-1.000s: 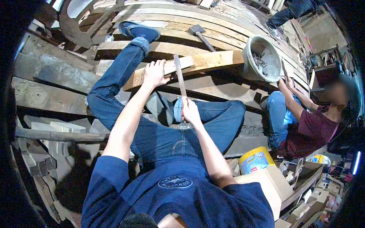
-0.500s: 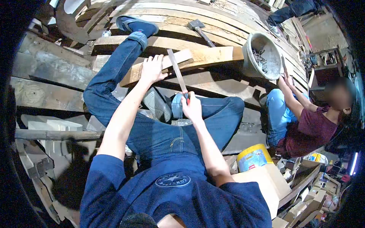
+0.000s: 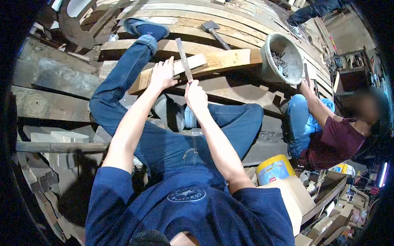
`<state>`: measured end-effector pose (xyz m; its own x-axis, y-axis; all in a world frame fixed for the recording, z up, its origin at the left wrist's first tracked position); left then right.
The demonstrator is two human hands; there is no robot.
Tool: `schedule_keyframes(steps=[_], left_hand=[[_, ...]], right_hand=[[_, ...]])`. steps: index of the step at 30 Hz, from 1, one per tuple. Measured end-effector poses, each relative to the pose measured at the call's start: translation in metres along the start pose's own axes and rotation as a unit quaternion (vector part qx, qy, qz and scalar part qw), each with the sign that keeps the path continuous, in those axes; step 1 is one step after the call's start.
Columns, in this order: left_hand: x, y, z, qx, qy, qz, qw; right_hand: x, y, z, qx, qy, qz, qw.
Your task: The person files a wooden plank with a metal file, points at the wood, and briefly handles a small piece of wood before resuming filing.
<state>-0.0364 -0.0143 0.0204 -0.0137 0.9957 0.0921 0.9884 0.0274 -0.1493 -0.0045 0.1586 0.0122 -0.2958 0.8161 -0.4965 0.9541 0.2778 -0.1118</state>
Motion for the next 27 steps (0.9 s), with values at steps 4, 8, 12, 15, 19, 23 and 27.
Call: schedule_keyframes(steps=[4,8,12,15,19,23,27], left_hand=[[0.001,-0.002,0.0,-0.018,-0.002,0.005,1.0],[0.001,-0.002,-0.004,0.017,-0.011,0.013,1.0],[0.0,-0.003,0.001,0.019,-0.012,0.023,0.999],[0.002,0.001,-0.001,0.023,-0.021,0.024,0.999],[0.003,0.0,-0.004,0.033,-0.01,0.023,0.999],[0.004,-0.001,-0.007,0.029,-0.008,0.019,0.999],[0.004,-0.004,-0.006,0.025,-0.01,0.021,0.999]], right_hand=[[0.024,0.05,0.0,-0.046,-0.016,0.046,0.998],[0.044,0.086,0.006,-0.087,-0.002,0.072,0.994],[0.013,0.014,0.004,-0.001,0.002,0.015,1.0],[0.004,-0.017,0.006,0.013,0.031,0.013,0.999],[0.017,0.025,0.001,0.018,0.004,0.003,1.0],[0.034,0.075,-0.007,-0.037,0.055,0.04,0.997],[0.028,0.037,-0.001,-0.008,0.027,0.02,0.999]])
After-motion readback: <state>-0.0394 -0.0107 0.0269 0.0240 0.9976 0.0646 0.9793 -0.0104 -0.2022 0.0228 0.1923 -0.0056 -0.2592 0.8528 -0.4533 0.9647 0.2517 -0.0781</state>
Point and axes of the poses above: each hand's wrist, its own y-axis away from the middle knuckle, its own z-axis out of the palm, x = y × z, the point moved 8 cm from there along -y, towards the middle knuckle, and after that the axes turned 2 degrees about -y, right-handed, at the moved point
